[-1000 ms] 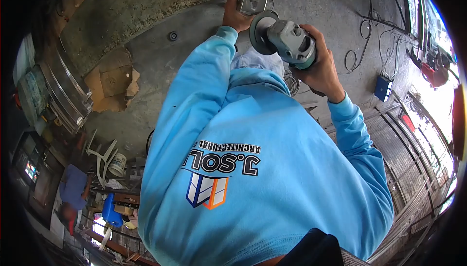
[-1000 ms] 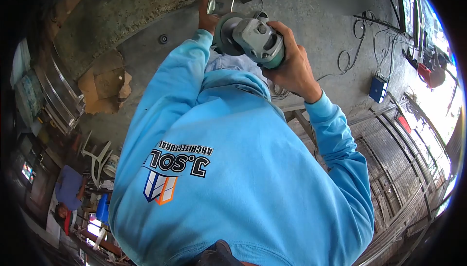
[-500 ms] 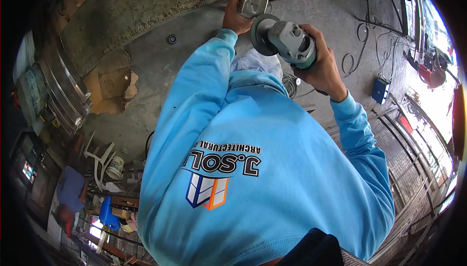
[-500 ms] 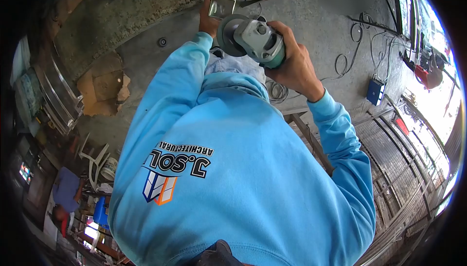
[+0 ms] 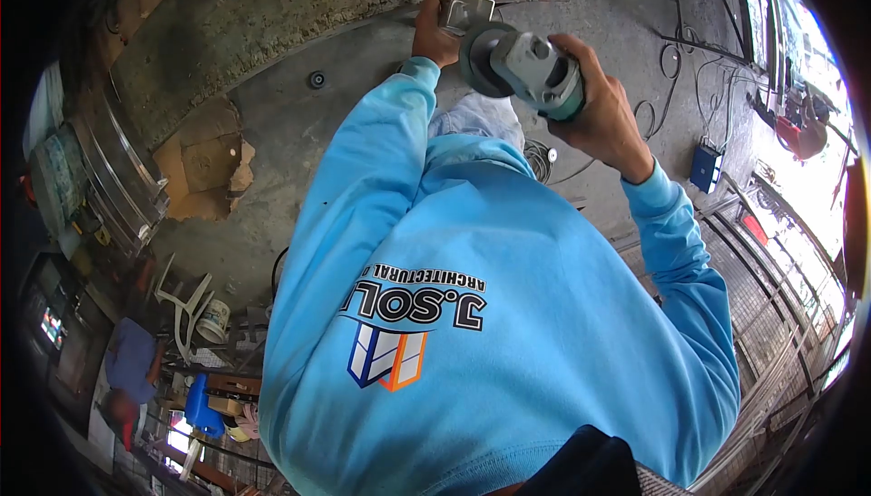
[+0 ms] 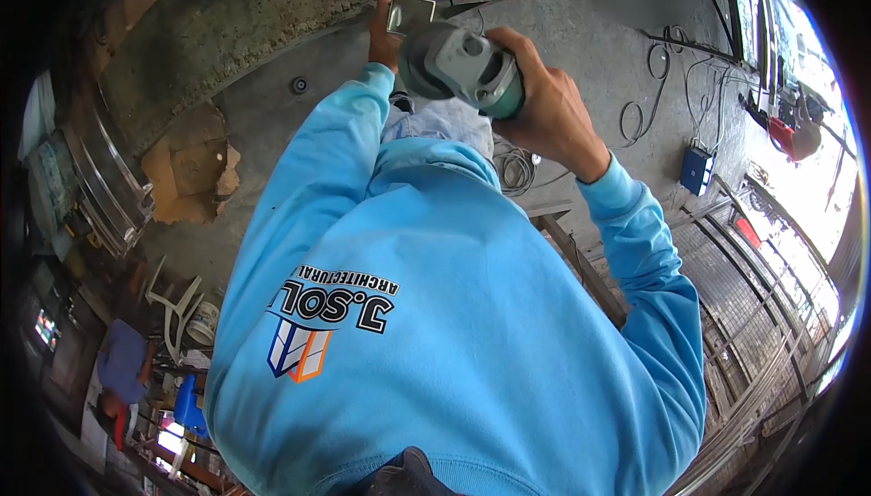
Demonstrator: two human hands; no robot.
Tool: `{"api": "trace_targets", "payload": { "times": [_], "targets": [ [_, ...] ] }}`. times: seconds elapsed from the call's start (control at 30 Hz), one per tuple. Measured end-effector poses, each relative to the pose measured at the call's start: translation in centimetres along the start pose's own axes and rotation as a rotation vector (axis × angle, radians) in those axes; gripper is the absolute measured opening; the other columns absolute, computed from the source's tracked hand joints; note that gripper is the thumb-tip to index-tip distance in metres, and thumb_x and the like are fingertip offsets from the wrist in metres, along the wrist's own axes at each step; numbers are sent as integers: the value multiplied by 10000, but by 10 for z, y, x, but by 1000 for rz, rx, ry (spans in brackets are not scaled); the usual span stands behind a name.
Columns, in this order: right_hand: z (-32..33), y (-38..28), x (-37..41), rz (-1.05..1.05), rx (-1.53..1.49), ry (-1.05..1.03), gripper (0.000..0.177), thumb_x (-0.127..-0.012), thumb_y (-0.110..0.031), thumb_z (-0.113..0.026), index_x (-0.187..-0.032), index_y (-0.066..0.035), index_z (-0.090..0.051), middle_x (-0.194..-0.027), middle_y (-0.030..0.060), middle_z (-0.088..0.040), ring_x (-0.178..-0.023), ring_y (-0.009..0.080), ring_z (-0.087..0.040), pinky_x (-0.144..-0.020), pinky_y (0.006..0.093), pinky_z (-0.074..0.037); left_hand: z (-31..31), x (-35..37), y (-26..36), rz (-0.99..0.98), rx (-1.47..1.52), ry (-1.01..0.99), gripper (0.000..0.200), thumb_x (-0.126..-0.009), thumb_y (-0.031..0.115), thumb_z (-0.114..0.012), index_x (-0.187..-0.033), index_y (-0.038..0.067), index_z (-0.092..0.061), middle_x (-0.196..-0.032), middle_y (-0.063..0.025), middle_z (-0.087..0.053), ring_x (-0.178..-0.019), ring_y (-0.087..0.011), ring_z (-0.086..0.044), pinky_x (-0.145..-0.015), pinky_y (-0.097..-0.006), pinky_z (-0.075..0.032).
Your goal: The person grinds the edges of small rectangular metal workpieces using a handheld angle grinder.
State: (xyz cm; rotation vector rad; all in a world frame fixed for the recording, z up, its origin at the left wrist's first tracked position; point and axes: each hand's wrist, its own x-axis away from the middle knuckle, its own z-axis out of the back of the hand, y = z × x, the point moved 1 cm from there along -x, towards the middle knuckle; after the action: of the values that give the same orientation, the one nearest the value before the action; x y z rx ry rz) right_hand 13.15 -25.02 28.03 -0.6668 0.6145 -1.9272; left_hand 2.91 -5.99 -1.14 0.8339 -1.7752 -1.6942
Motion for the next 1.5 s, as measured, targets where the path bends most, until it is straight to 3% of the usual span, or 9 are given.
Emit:
{"api": "trace_targets", "payload": {
  "times": [0.43,0.53,0.6,0.77,0.83,1.07,1.13,1.4,1.5],
  "targets": [
    [-3,-10,22,-88,-73,-8,959,-651,-23,-854,-1499,-166,-432,-1212,198,-747,-1085,472,-727,-939,490,-610,-5,2,22,-84,-98,-56,896,-603,253,-1030,-1327,44,-545,-1241,-146,-656,-1169,-311,-649,-1027,-410,-518],
    [-3,-7,40,-156,-90,91,953,-655,-18,-850,-1500,-164,-434,-1244,203,-736,-1137,463,-716,-959,490,-602,-4,7,31,-134,-354,-5,819,-613,175,-1012,-1276,48,-547,-1283,-151,-642,-1182,-347,-630,-1027,-426,-506],
    [-5,-2,49,-199,-134,118,949,-661,-18,-847,-1504,-161,-436,-1258,201,-730,-1175,454,-708,-986,477,-590,-3,12,22,-448,-413,112,887,-690,270,-1028,-1347,41,-478,-1350,-159,-575,-1153,-280,-628,-998,-389,-527],
    [-16,9,62,-239,-152,247,945,-678,-28,-857,-1513,-151,-433,-1286,195,-718,-1176,415,-726,-1016,451,-579,-9,12,24,-394,-283,157,843,-697,156,-1009,-1303,45,-434,-1385,-157,-567,-1170,-260,-626,-1022,-378,-526],
    [-23,9,64,-244,-195,253,945,-681,-35,-865,-1513,-148,-432,-1290,197,-716,-1174,413,-728,-1013,453,-583,-13,8,23,-295,0,50,807,-705,132,-993,-1289,44,-442,-1337,-145,-600,-1129,-237,-650,-994,-367,-545],
    [-44,-4,58,-166,-255,262,981,-679,-45,-885,-1526,-162,-405,-1255,206,-727,-1137,418,-742,-984,469,-608,-26,12,23,-318,-154,182,833,-648,119,-1028,-1243,59,-448,-1250,-121,-648,-1020,-209,-697,-908,-321,-582],
    [-49,-6,56,-222,-305,245,990,-662,-21,-880,-1531,-142,-422,-1281,182,-714,-1185,350,-723,-1030,443,-572,-25,11,9,-343,-123,183,849,-640,121,-1035,-1246,58,-443,-1250,-123,-646,-1024,-202,-693,-906,-319,-581],
    [-53,0,37,-153,-190,238,1004,-665,-39,-870,-1533,-163,-380,-1225,242,-732,-1093,468,-738,-958,504,-614,-25,10,-8,-376,-43,208,880,-615,99,-1044,-1249,69,-434,-1251,-121,-652,-1065,-187,-679,-898,-308,-577],
    [-47,4,31,-177,-152,300,1003,-667,-45,-877,-1530,-155,-378,-1230,244,-729,-1094,467,-737,-950,496,-618,-30,15,18,-227,65,261,854,-564,196,-1067,-1247,84,-567,-1210,-68,-628,-1020,-194,-627,-922,-308,-543]
  ]
}}
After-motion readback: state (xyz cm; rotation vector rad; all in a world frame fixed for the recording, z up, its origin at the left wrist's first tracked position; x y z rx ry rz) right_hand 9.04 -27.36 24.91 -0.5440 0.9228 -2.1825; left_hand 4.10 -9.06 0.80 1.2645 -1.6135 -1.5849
